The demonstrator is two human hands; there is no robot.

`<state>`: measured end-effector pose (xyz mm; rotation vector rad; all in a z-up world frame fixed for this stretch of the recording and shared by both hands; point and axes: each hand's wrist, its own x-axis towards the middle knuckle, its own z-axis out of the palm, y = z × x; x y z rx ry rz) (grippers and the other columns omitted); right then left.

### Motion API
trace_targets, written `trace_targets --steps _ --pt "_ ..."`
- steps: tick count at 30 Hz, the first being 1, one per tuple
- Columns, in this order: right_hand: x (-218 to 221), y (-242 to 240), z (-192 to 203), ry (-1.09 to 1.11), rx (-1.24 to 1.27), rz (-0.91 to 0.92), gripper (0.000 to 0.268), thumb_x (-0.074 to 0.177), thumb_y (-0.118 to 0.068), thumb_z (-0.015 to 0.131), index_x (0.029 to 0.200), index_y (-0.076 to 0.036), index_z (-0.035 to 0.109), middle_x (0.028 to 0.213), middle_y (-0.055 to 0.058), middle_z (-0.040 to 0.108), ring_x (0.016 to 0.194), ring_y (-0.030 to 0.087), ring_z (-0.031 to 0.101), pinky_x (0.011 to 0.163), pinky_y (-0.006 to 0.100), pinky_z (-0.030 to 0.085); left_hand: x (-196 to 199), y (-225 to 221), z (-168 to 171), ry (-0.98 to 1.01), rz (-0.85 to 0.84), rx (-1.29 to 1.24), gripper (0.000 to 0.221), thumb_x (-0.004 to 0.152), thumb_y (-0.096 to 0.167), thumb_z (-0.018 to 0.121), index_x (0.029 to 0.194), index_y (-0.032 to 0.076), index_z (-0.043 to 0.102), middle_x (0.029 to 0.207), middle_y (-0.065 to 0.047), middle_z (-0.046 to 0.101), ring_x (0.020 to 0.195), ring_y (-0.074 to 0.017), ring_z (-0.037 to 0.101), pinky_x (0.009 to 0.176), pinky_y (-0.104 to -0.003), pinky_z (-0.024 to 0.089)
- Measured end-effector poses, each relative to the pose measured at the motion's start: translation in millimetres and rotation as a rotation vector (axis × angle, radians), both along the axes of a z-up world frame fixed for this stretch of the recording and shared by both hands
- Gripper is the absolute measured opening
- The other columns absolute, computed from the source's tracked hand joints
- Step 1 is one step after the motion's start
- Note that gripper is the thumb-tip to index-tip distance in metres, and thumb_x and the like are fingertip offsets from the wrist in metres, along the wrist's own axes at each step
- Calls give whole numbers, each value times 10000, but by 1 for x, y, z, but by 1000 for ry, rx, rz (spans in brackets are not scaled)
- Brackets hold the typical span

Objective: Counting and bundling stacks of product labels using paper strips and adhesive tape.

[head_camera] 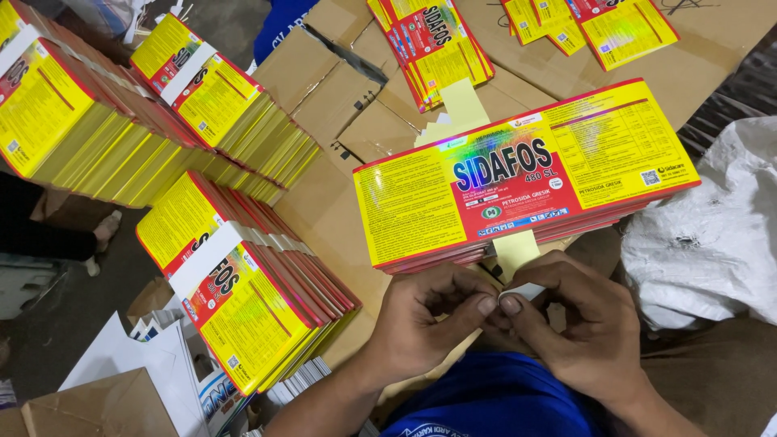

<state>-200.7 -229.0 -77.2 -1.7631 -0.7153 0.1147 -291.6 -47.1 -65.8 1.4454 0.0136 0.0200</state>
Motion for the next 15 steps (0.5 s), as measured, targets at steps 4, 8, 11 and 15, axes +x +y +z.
trace_targets --steps 4,8,11,15 --pt "-2 0 -1 -9 40 -13 152 790 -65 797 896 -33 693 825 44 725 665 108 671 574 250 487 1 -2 -3 -7 11 -35 104 1061 35 638 1100 -61 652 977 -91 717 902 -135 728 806 -277 614" --pt "-4 1 -5 -18 83 -19 147 814 -69 791 914 -42 686 836 39 720 681 98 676 588 240 495 0 -3 -7 -16 20 -68 111 1062 24 624 1122 -68 634 1000 -106 713 912 -149 734 818 -293 628" --pt "-5 1 -5 -45 38 -56 181 782 -79 805 917 -45 689 807 30 713 592 85 621 500 240 429 0 -3 -8 -33 17 -60 111 1067 18 620 1129 -74 632 1012 -115 710 918 -154 733 825 -297 630" --pt "-8 2 -2 -24 1 -90 166 771 -76 817 890 -63 701 775 18 709 502 76 561 447 249 381 -1 -3 -9 -48 31 -53 107 1058 15 627 1123 -69 630 1018 -117 717 917 -154 738 830 -299 640"
